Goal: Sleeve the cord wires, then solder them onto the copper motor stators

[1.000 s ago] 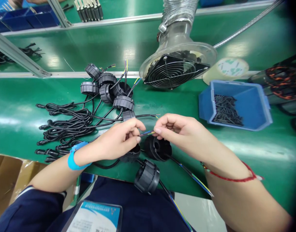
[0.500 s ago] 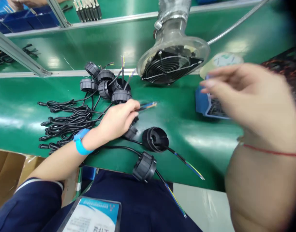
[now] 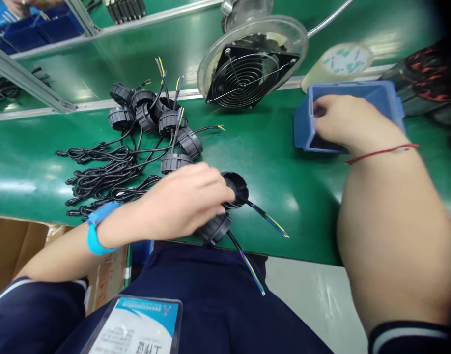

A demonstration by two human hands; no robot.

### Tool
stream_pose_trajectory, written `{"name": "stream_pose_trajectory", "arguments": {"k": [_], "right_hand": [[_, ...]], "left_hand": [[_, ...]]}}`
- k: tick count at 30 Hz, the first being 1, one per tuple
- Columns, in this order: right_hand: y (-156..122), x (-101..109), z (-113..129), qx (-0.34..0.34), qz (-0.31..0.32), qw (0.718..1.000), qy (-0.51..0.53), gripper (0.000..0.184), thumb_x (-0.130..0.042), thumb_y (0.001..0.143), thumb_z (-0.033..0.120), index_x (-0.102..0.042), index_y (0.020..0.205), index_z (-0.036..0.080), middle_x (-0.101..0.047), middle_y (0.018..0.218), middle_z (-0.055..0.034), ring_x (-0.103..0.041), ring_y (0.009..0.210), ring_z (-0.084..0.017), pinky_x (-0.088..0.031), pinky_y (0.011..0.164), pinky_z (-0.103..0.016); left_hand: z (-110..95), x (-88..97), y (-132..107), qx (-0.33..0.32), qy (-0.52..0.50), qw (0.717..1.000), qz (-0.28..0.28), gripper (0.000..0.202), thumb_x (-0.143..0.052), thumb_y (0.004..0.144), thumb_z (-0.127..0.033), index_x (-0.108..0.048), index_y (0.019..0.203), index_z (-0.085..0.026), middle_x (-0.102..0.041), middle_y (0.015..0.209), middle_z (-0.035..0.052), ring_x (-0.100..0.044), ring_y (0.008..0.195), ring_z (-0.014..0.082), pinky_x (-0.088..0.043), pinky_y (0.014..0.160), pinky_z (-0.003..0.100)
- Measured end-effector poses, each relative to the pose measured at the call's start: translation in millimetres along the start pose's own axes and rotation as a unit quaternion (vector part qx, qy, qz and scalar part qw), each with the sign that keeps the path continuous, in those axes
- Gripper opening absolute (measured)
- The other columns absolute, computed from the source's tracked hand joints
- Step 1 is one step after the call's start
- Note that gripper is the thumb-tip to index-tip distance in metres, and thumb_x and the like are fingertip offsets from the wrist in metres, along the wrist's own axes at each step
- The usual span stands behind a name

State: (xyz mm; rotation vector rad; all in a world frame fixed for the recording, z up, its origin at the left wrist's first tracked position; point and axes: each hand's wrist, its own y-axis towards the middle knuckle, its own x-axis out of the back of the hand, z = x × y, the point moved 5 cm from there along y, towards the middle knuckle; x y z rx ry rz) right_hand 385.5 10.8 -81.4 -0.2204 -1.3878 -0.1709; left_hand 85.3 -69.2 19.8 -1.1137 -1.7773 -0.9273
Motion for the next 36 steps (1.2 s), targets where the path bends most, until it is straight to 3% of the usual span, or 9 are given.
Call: {"name": "stream_pose_trajectory", "arguments": {"k": [4, 8, 14, 18, 20, 24, 28, 33, 36], "right_hand": [[-10, 8, 4, -0.047, 0.015, 0.999, 0.015, 0.035, -0.048, 0.090, 0.030, -0.068, 0.111, 0.010, -0.068, 0.112, -0.0203, -0.062, 0.101, -0.024, -0.036, 0.071, -0.035], [-12, 6, 3, -0.043, 0.046, 0.997, 0.037, 0.034, -0.054, 0.087, 0.026, -0.067, 0.114, 0.010, -0.068, 0.113, -0.0182, -0.062, 0.101, -0.024, -0.035, 0.070, -0.034], [-13, 8, 3, -0.073, 0.001, 0.997, 0.019, 0.040, -0.045, 0.091, 0.034, -0.067, 0.114, 0.009, -0.066, 0.115, -0.0205, -0.059, 0.109, -0.027, -0.032, 0.069, -0.037], [-13, 8, 4, -0.024, -0.015, 0.999, 0.023, 0.042, -0.043, 0.093, 0.035, -0.069, 0.109, 0.006, -0.062, 0.117, -0.0208, -0.058, 0.109, -0.026, -0.034, 0.071, -0.036], [-13, 8, 4, 0.006, -0.025, 0.999, 0.022, 0.039, -0.044, 0.093, 0.031, -0.070, 0.104, 0.004, -0.061, 0.116, -0.0206, -0.057, 0.110, -0.024, -0.036, 0.074, -0.034], [-13, 11, 4, 0.041, -0.039, 0.998, 0.016, 0.030, -0.048, 0.092, 0.026, -0.070, 0.096, 0.006, -0.063, 0.111, -0.0224, -0.057, 0.101, -0.023, -0.037, 0.077, -0.035], [-11, 8, -3, 0.001, -0.003, 0.997, 0.072, 0.017, -0.053, 0.087, 0.025, -0.067, 0.089, 0.015, -0.069, 0.093, -0.0156, -0.055, 0.076, -0.019, -0.036, 0.071, -0.035], [-11, 18, -12, -0.019, -0.045, 0.986, 0.157, 0.003, -0.060, 0.080, 0.020, -0.062, 0.078, 0.019, -0.068, 0.081, -0.0095, -0.054, 0.067, -0.016, -0.040, 0.070, -0.032], [-20, 34, -6, -0.034, -0.084, 0.940, 0.329, 0.006, -0.064, 0.078, 0.023, -0.064, 0.081, 0.018, -0.066, 0.074, -0.0067, -0.057, 0.064, -0.016, -0.044, 0.067, -0.031]], "left_hand": [[-12, -28.7, 13, -0.036, -0.024, 0.998, 0.050, 0.027, -0.045, 0.095, -0.021, -0.055, 0.120, -0.018, -0.062, 0.119, 0.0101, -0.052, 0.109, 0.0216, -0.043, 0.092, 0.036], [1, -47.5, 35, -0.038, 0.026, 0.995, 0.088, 0.024, -0.044, 0.096, -0.026, -0.065, 0.102, -0.016, -0.067, 0.098, 0.0082, -0.056, 0.092, 0.0213, -0.045, 0.081, 0.035], [64, -21.9, 53, 0.197, 0.064, 0.969, -0.135, 0.019, -0.046, 0.091, -0.016, -0.062, 0.099, -0.014, -0.064, 0.091, 0.0060, -0.058, 0.087, 0.0195, -0.045, 0.081, 0.034], [54, -16.6, 43, 0.218, -0.020, 0.957, -0.190, 0.036, -0.051, 0.085, -0.013, -0.048, 0.121, -0.018, -0.061, 0.104, 0.0064, -0.058, 0.083, 0.0156, -0.047, 0.078, 0.031], [24, -19.6, 37, 0.156, -0.020, 0.977, -0.148, 0.035, -0.053, 0.086, -0.016, -0.047, 0.120, -0.017, -0.060, 0.106, 0.0087, -0.057, 0.086, 0.0172, -0.047, 0.078, 0.032], [-44, -51.1, 17, -0.100, -0.023, 0.983, 0.155, 0.013, -0.057, 0.088, -0.026, -0.059, 0.096, -0.017, -0.063, 0.087, 0.0063, -0.057, 0.085, 0.0196, -0.045, 0.080, 0.032], [-45, -64.5, 13, -0.144, -0.017, 0.960, 0.242, 0.015, -0.057, 0.086, -0.017, -0.058, 0.071, -0.018, -0.064, 0.068, 0.0026, -0.058, 0.070, 0.0177, -0.043, 0.075, 0.033], [24, -51.8, 42, 0.091, -0.205, 0.969, 0.109, 0.010, -0.054, 0.090, -0.019, -0.063, 0.095, -0.018, -0.072, 0.089, 0.0048, -0.066, 0.081, 0.0159, -0.046, 0.076, 0.028], [66, -47.6, 45, 0.251, -0.381, 0.889, -0.034, 0.010, -0.057, 0.086, -0.018, -0.058, 0.095, -0.014, -0.069, 0.082, 0.0050, -0.067, 0.075, 0.0140, -0.050, 0.075, 0.027]]}}
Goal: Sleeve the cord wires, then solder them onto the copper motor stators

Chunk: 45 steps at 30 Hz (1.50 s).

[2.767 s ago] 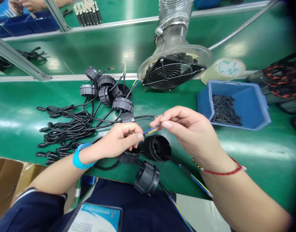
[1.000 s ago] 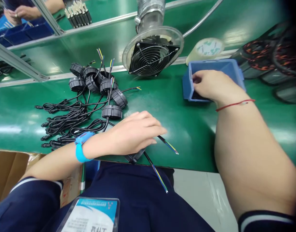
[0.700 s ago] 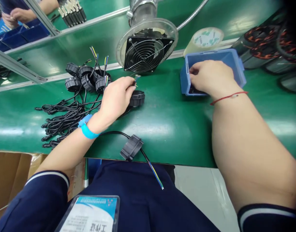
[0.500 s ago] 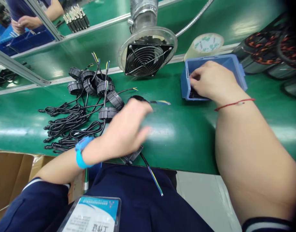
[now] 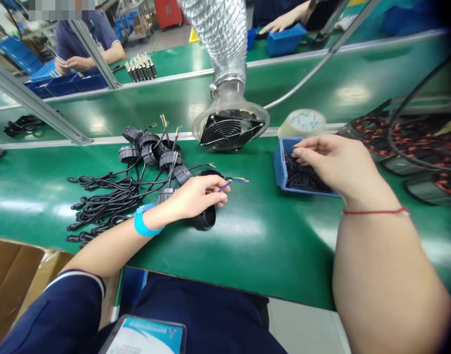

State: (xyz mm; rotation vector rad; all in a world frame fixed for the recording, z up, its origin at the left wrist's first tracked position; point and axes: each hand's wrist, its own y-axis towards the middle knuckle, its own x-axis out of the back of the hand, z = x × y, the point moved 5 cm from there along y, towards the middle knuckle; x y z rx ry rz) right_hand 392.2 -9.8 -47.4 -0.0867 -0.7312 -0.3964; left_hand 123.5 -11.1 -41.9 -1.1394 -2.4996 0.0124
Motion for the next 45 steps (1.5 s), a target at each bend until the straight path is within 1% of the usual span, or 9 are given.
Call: {"name": "stream_pose_trajectory", "arguments": {"k": [2, 4, 8, 10, 13, 16, 24, 31, 45], "right_hand": [[-13, -1, 20, 0.012, 0.017, 0.983, 0.183, 0.010, -0.069, 0.074, 0.026, -0.065, 0.080, 0.018, -0.066, 0.073, -0.0045, -0.059, 0.064, -0.015, -0.047, 0.066, -0.030], [-32, -9, 47, 0.058, 0.084, 0.964, 0.245, 0.012, -0.071, 0.074, 0.031, -0.067, 0.079, 0.020, -0.067, 0.073, -0.0032, -0.060, 0.064, -0.015, -0.048, 0.063, -0.029], [-67, -21, 92, 0.219, 0.139, 0.953, 0.159, 0.006, -0.065, 0.080, 0.027, -0.069, 0.080, 0.023, -0.070, 0.078, -0.0011, -0.063, 0.069, -0.015, -0.050, 0.065, -0.027], [-77, -24, 101, 0.277, 0.136, 0.945, 0.109, 0.008, -0.061, 0.083, 0.021, -0.069, 0.081, 0.023, -0.070, 0.079, -0.0006, -0.064, 0.071, -0.014, -0.051, 0.067, -0.026], [-79, -22, 103, 0.309, 0.109, 0.942, 0.080, 0.009, -0.060, 0.085, 0.018, -0.067, 0.082, 0.022, -0.071, 0.080, -0.0004, -0.065, 0.070, -0.014, -0.052, 0.066, -0.025], [-78, -18, 104, 0.324, 0.086, 0.940, 0.062, 0.010, -0.060, 0.085, 0.015, -0.066, 0.082, 0.023, -0.071, 0.080, 0.0003, -0.066, 0.070, -0.014, -0.053, 0.066, -0.025], [-88, -15, 113, 0.374, 0.056, 0.924, 0.056, 0.013, -0.060, 0.086, 0.012, -0.064, 0.086, 0.024, -0.069, 0.080, -0.0005, -0.065, 0.070, -0.014, -0.053, 0.064, -0.026], [-88, -21, 114, 0.382, 0.011, 0.924, 0.024, 0.014, -0.057, 0.088, 0.010, -0.063, 0.086, 0.023, -0.069, 0.082, -0.0026, -0.065, 0.072, -0.015, -0.054, 0.065, -0.028], [-91, -25, 113, 0.417, 0.015, 0.909, 0.001, 0.012, -0.058, 0.088, 0.009, -0.062, 0.089, 0.021, -0.068, 0.083, -0.0038, -0.065, 0.076, -0.015, -0.053, 0.071, -0.028]], "left_hand": [[8, 5.1, 4, 0.014, -0.125, 0.992, -0.020, 0.011, -0.060, 0.084, -0.020, -0.056, 0.091, -0.013, -0.068, 0.081, 0.0050, -0.067, 0.075, 0.0130, -0.051, 0.076, 0.027], [8, 6.4, 3, 0.000, -0.170, 0.985, -0.015, 0.013, -0.062, 0.083, -0.023, -0.057, 0.088, -0.013, -0.069, 0.083, 0.0058, -0.066, 0.079, 0.0126, -0.051, 0.078, 0.027], [1, 9.8, -7, -0.025, -0.107, 0.994, -0.001, 0.015, -0.057, 0.088, -0.025, -0.062, 0.087, -0.011, -0.069, 0.082, 0.0061, -0.065, 0.078, 0.0129, -0.050, 0.074, 0.025], [-6, 5.9, -11, -0.064, -0.033, 0.996, 0.046, 0.017, -0.054, 0.089, -0.021, -0.063, 0.100, -0.012, -0.071, 0.096, 0.0087, -0.065, 0.090, 0.0155, -0.050, 0.083, 0.028], [-12, -8.1, -17, -0.133, 0.115, 0.977, 0.118, 0.029, -0.054, 0.087, -0.016, -0.061, 0.116, -0.015, -0.067, 0.118, 0.0100, -0.059, 0.111, 0.0202, -0.042, 0.100, 0.035], [-11, -18.2, -19, -0.154, 0.186, 0.963, 0.117, 0.018, -0.055, 0.090, -0.021, -0.066, 0.104, -0.016, -0.072, 0.101, 0.0064, -0.062, 0.097, 0.0192, -0.040, 0.095, 0.035], [0, 11.3, -12, -0.037, -0.068, 0.993, -0.089, 0.019, -0.056, 0.089, -0.031, -0.061, 0.082, -0.013, -0.064, 0.075, 0.0019, -0.058, 0.071, 0.0110, -0.044, 0.067, 0.022], [-1, 6.3, -11, -0.013, -0.143, 0.988, -0.052, 0.017, -0.059, 0.085, -0.026, -0.061, 0.075, -0.012, -0.061, 0.069, 0.0008, -0.055, 0.067, 0.0092, -0.043, 0.065, 0.021], [1, 4.6, -12, -0.015, -0.114, 0.993, -0.039, 0.019, -0.058, 0.087, -0.028, -0.061, 0.075, -0.013, -0.061, 0.071, 0.0002, -0.053, 0.067, 0.0086, -0.041, 0.065, 0.021]]}}
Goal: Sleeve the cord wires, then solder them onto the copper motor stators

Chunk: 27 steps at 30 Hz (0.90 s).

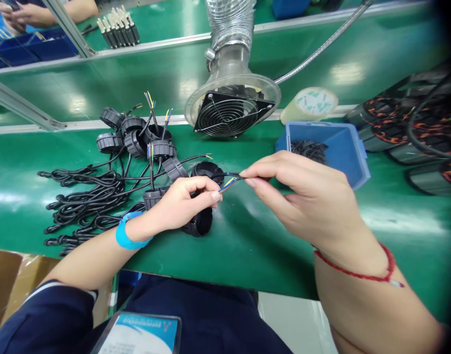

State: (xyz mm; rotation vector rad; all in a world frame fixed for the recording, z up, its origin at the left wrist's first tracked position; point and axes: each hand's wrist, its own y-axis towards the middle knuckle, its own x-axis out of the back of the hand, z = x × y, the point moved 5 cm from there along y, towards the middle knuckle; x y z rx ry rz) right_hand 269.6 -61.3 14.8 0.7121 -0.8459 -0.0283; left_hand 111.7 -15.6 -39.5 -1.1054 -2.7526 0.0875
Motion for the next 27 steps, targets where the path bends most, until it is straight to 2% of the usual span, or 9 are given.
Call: {"name": "stream_pose_trajectory", "arguments": {"k": [3, 6, 9, 14, 17, 20, 24, 27], "right_hand": [[0, 2, 0, 0.012, 0.021, 1.000, -0.011, 0.011, -0.057, 0.088, 0.009, -0.062, 0.089, 0.019, -0.068, 0.082, -0.0043, -0.065, 0.076, -0.015, -0.052, 0.071, -0.027], [-3, 2, -1, 0.023, 0.068, 0.997, -0.042, 0.010, -0.055, 0.089, 0.012, -0.063, 0.088, 0.017, -0.067, 0.079, -0.0047, -0.063, 0.072, -0.016, -0.051, 0.068, -0.028], [-5, 1, -4, 0.005, 0.096, 0.995, -0.027, 0.013, -0.053, 0.090, 0.014, -0.064, 0.088, 0.020, -0.067, 0.079, -0.0033, -0.063, 0.070, -0.016, -0.051, 0.065, -0.028], [-3, 1, -11, -0.087, 0.086, 0.990, 0.069, 0.010, -0.057, 0.088, 0.019, -0.066, 0.086, 0.023, -0.069, 0.078, -0.0008, -0.064, 0.067, -0.015, -0.052, 0.064, -0.027], [-3, -2, -18, -0.154, 0.133, 0.970, 0.130, 0.008, -0.061, 0.086, 0.023, -0.068, 0.082, 0.023, -0.070, 0.075, 0.0000, -0.064, 0.064, -0.015, -0.052, 0.061, -0.026], [-4, -7, -20, -0.188, 0.165, 0.953, 0.170, 0.008, -0.062, 0.085, 0.021, -0.068, 0.080, 0.022, -0.070, 0.072, 0.0007, -0.064, 0.062, -0.014, -0.051, 0.058, -0.024], [-2, -13, -12, -0.142, 0.161, 0.960, 0.178, 0.010, -0.060, 0.085, 0.016, -0.069, 0.082, 0.020, -0.071, 0.077, -0.0002, -0.064, 0.066, -0.012, -0.050, 0.059, -0.022], [0, -13, -6, -0.087, 0.113, 0.972, 0.188, 0.010, -0.061, 0.086, 0.016, -0.070, 0.083, 0.021, -0.069, 0.078, -0.0010, -0.062, 0.069, -0.012, -0.050, 0.061, -0.023]], "left_hand": [[1, -0.1, 0, 0.004, 0.001, 1.000, -0.006, 0.018, -0.060, 0.086, -0.029, -0.060, 0.076, -0.013, -0.060, 0.071, -0.0001, -0.051, 0.067, 0.0086, -0.040, 0.064, 0.021], [0, 3.0, 1, -0.003, -0.015, 0.999, -0.031, 0.019, -0.060, 0.086, -0.031, -0.059, 0.077, -0.014, -0.059, 0.071, -0.0002, -0.052, 0.068, 0.0091, -0.041, 0.065, 0.021], [-1, 6.1, 2, -0.004, -0.028, 0.999, -0.045, 0.022, -0.058, 0.087, -0.032, -0.058, 0.075, -0.014, -0.059, 0.071, 0.0002, -0.053, 0.069, 0.0096, -0.042, 0.067, 0.021], [1, 7.3, 2, 0.003, -0.017, 0.999, -0.037, 0.022, -0.064, 0.082, -0.033, -0.061, 0.073, -0.013, -0.059, 0.069, -0.0001, -0.051, 0.065, 0.0094, -0.040, 0.064, 0.022], [1, 8.0, 2, 0.005, -0.027, 0.999, -0.040, 0.023, -0.067, 0.080, -0.034, -0.062, 0.072, -0.013, -0.059, 0.069, 0.0003, -0.050, 0.065, 0.0096, -0.040, 0.063, 0.022], [1, 7.2, 2, 0.012, -0.037, 0.999, -0.038, 0.022, -0.069, 0.078, -0.034, -0.064, 0.072, -0.013, -0.060, 0.071, 0.0006, -0.049, 0.064, 0.0091, -0.038, 0.062, 0.022], [1, 6.5, 2, 0.020, -0.064, 0.997, -0.035, 0.021, -0.069, 0.077, -0.032, -0.065, 0.070, -0.013, -0.060, 0.068, -0.0001, -0.050, 0.064, 0.0091, -0.039, 0.063, 0.022], [2, 8.0, 3, 0.023, -0.098, 0.994, -0.036, 0.020, -0.067, 0.077, -0.030, -0.065, 0.067, -0.013, -0.060, 0.065, -0.0007, -0.051, 0.064, 0.0092, -0.040, 0.065, 0.022]]}}
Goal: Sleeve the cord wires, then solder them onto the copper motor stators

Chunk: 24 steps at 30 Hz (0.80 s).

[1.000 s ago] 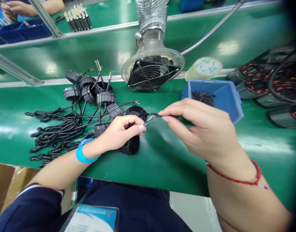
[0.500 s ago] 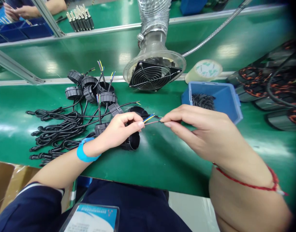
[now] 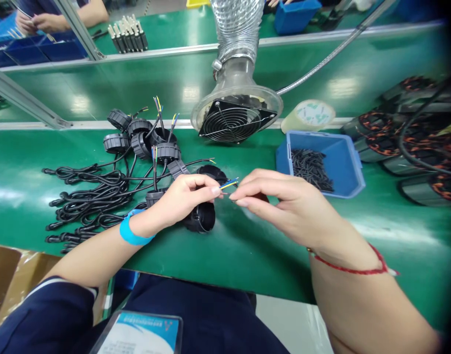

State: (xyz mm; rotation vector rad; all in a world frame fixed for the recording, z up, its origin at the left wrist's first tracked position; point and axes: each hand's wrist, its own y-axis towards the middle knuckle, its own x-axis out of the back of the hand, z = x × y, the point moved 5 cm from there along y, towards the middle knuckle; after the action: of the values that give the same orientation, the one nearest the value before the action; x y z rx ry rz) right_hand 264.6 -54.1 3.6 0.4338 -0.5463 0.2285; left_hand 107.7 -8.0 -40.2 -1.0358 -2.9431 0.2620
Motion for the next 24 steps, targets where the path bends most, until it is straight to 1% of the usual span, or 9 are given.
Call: {"name": "stream_pose_trajectory", "arguments": {"k": [1, 3, 5, 8, 11, 17, 21, 24], "right_hand": [[0, 3, 0, 0.007, -0.031, 0.999, -0.001, 0.009, -0.061, 0.085, 0.017, -0.070, 0.084, 0.021, -0.068, 0.079, -0.0013, -0.062, 0.071, -0.013, -0.051, 0.062, -0.024], [-1, 9, -3, -0.006, -0.097, 0.995, -0.021, 0.008, -0.063, 0.085, 0.018, -0.069, 0.085, 0.023, -0.068, 0.080, -0.0015, -0.062, 0.073, -0.014, -0.052, 0.064, -0.027], [-2, 12, -6, -0.023, -0.126, 0.990, -0.067, 0.008, -0.062, 0.085, 0.017, -0.068, 0.085, 0.023, -0.068, 0.079, -0.0014, -0.062, 0.070, -0.015, -0.051, 0.062, -0.028], [-2, 9, -4, 0.002, -0.106, 0.987, -0.123, 0.011, -0.059, 0.086, 0.015, -0.067, 0.086, 0.022, -0.068, 0.078, -0.0023, -0.062, 0.068, -0.015, -0.051, 0.060, -0.028], [-2, 6, -1, 0.029, -0.094, 0.985, -0.141, 0.013, -0.057, 0.088, 0.014, -0.067, 0.087, 0.022, -0.069, 0.079, -0.0032, -0.064, 0.070, -0.016, -0.052, 0.062, -0.029], [-1, 5, 2, 0.042, -0.089, 0.982, -0.162, 0.014, -0.054, 0.089, 0.015, -0.067, 0.088, 0.022, -0.069, 0.080, -0.0037, -0.064, 0.071, -0.016, -0.053, 0.064, -0.029], [-3, 3, 3, 0.064, -0.068, 0.979, -0.181, 0.015, -0.053, 0.090, 0.014, -0.067, 0.089, 0.021, -0.069, 0.081, -0.0039, -0.065, 0.073, -0.016, -0.052, 0.067, -0.029], [-5, 2, 1, 0.062, -0.037, 0.977, -0.199, 0.015, -0.053, 0.090, 0.015, -0.067, 0.089, 0.021, -0.068, 0.081, -0.0038, -0.064, 0.072, -0.016, -0.051, 0.066, -0.029]], "left_hand": [[1, 0.7, 0, 0.006, -0.006, 1.000, -0.001, 0.020, -0.066, 0.077, -0.029, -0.065, 0.066, -0.013, -0.060, 0.065, -0.0007, -0.051, 0.065, 0.0092, -0.040, 0.065, 0.022], [3, 1.7, 0, 0.024, -0.004, 1.000, -0.003, 0.019, -0.065, 0.076, -0.027, -0.064, 0.063, -0.013, -0.061, 0.065, -0.0003, -0.052, 0.064, 0.0094, -0.039, 0.065, 0.022], [4, 1.9, -1, 0.039, 0.005, 0.999, -0.004, 0.019, -0.065, 0.075, -0.027, -0.064, 0.062, -0.013, -0.060, 0.063, -0.0003, -0.051, 0.063, 0.0096, -0.038, 0.063, 0.023], [4, 1.0, -1, 0.040, 0.018, 0.999, -0.004, 0.019, -0.066, 0.074, -0.027, -0.064, 0.060, -0.013, -0.058, 0.061, -0.0006, -0.050, 0.061, 0.0096, -0.037, 0.061, 0.023], [3, 0.5, -1, 0.037, 0.022, 0.999, -0.004, 0.017, -0.065, 0.073, -0.026, -0.065, 0.062, -0.013, -0.059, 0.060, -0.0007, -0.050, 0.060, 0.0092, -0.036, 0.060, 0.023], [3, -0.5, 0, 0.037, 0.017, 0.999, -0.002, 0.016, -0.065, 0.072, -0.026, -0.066, 0.063, -0.013, -0.062, 0.063, 0.0004, -0.050, 0.059, 0.0090, -0.038, 0.059, 0.022], [1, -2.2, 0, 0.025, 0.031, 0.999, 0.003, 0.014, -0.063, 0.073, -0.023, -0.066, 0.062, -0.014, -0.062, 0.063, 0.0001, -0.050, 0.060, 0.0087, -0.038, 0.059, 0.022], [-2, -2.8, -1, 0.011, 0.071, 0.997, 0.007, 0.014, -0.062, 0.074, -0.022, -0.065, 0.063, -0.013, -0.062, 0.064, 0.0000, -0.049, 0.059, 0.0084, -0.038, 0.058, 0.021]]}}
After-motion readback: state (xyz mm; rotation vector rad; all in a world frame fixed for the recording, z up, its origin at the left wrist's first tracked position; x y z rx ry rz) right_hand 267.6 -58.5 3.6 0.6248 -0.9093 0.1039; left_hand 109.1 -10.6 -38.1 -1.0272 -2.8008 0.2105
